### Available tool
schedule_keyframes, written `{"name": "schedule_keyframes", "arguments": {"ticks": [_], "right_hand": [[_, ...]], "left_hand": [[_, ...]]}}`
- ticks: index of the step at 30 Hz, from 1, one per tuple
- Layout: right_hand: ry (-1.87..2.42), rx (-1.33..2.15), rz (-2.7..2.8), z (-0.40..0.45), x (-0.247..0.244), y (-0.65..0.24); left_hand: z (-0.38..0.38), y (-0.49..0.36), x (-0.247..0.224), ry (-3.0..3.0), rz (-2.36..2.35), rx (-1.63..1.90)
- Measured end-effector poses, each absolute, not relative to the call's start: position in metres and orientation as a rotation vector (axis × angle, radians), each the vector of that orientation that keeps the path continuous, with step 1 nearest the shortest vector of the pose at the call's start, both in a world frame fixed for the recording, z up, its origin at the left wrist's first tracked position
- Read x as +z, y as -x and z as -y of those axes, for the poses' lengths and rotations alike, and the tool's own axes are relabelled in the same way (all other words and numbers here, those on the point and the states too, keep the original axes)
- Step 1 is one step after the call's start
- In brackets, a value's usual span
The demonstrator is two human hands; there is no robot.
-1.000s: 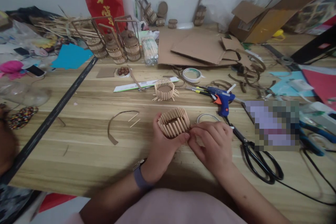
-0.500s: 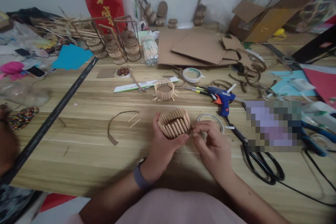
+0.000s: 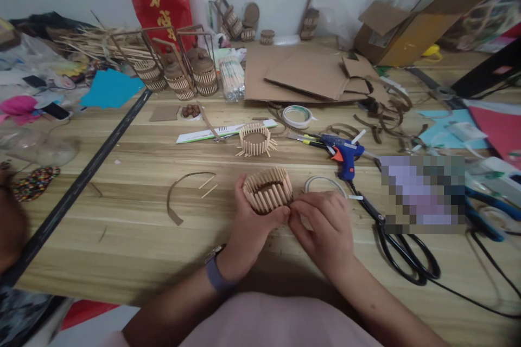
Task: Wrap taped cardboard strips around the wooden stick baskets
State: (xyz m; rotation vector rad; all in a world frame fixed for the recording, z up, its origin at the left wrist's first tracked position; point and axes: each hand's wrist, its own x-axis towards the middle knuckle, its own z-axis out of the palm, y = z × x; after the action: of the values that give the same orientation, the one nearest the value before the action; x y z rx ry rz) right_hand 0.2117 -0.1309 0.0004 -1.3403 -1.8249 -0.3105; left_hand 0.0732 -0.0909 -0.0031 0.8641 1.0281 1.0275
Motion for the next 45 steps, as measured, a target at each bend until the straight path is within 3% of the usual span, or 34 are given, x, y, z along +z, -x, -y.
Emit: {"name": "schedule_keyframes", "arguments": {"ticks": [6, 21, 28, 36, 45], "right_hand": [[1.281, -0.303, 1.867, 0.132, 0.001, -0.213], [1.424, 0.273, 1.599, 0.136, -0.007, -0.217], [1.5, 0.651, 1.415, 0.134, 0.001, -0.215], [1.292, 1.231, 1.037, 0.128, 0.006, -0.2], [1.224, 1.058, 0.837, 0.122, 0.004, -0.216]], "left_hand": [[0.091, -0.072, -0.004, -0.743, -0.991, 1.021], [0.084, -0.073, 0.011, -0.348, -0.802, 0.998], [0.086, -0.07, -0.001, -0.553, -0.876, 1.029], [0.089, -0.067, -0.005, -0.999, -0.948, 1.151], [0.085, -0.065, -0.005, -0.92, -0.866, 1.132]]}}
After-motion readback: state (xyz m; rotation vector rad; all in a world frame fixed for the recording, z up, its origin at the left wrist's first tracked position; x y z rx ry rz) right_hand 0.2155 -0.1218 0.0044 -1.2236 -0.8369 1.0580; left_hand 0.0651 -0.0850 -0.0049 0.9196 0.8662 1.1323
